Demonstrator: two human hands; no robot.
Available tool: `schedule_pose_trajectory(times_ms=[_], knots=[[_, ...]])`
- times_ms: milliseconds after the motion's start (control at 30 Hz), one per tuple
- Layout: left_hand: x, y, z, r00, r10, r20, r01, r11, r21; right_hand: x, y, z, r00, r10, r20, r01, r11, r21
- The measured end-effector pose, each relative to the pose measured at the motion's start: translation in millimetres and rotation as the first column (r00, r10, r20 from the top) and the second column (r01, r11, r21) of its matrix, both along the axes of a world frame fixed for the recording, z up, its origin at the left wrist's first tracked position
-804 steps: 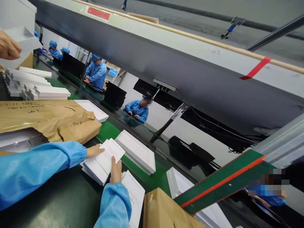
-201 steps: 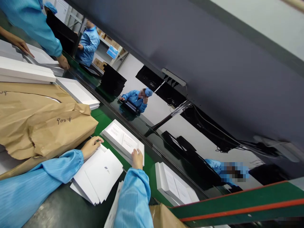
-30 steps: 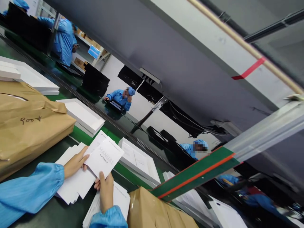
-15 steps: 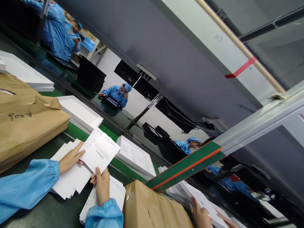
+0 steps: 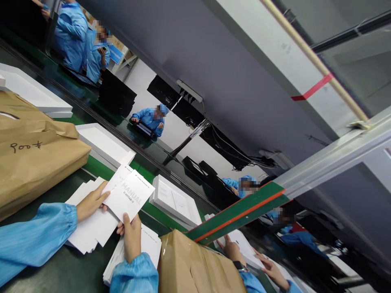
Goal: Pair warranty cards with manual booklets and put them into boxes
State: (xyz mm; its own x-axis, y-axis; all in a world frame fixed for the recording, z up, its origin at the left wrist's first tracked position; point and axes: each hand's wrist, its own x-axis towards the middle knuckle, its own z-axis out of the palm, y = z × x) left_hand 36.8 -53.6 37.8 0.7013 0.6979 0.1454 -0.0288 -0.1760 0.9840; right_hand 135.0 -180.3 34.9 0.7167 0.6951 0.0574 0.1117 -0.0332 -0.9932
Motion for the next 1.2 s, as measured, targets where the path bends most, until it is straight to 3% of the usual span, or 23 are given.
schedule_pose_trajectory(times_ms=[767, 1200], knots=[[-0.9, 0.4, -0.1, 1.000, -0.012, 0.014, 0.012, 1.000, -0.013, 2.0, 3.2, 1.4, 0.983, 0.128, 0.133, -0.116, 0.989, -0.094], [-1.1, -1.9, 2.3, 0.998, -0.055, -0.014, 0.054, 0.997, -0.048, -5.9, 1.1, 5.6, 0.976, 0.112, 0.186, -0.109, 0.994, -0.026]])
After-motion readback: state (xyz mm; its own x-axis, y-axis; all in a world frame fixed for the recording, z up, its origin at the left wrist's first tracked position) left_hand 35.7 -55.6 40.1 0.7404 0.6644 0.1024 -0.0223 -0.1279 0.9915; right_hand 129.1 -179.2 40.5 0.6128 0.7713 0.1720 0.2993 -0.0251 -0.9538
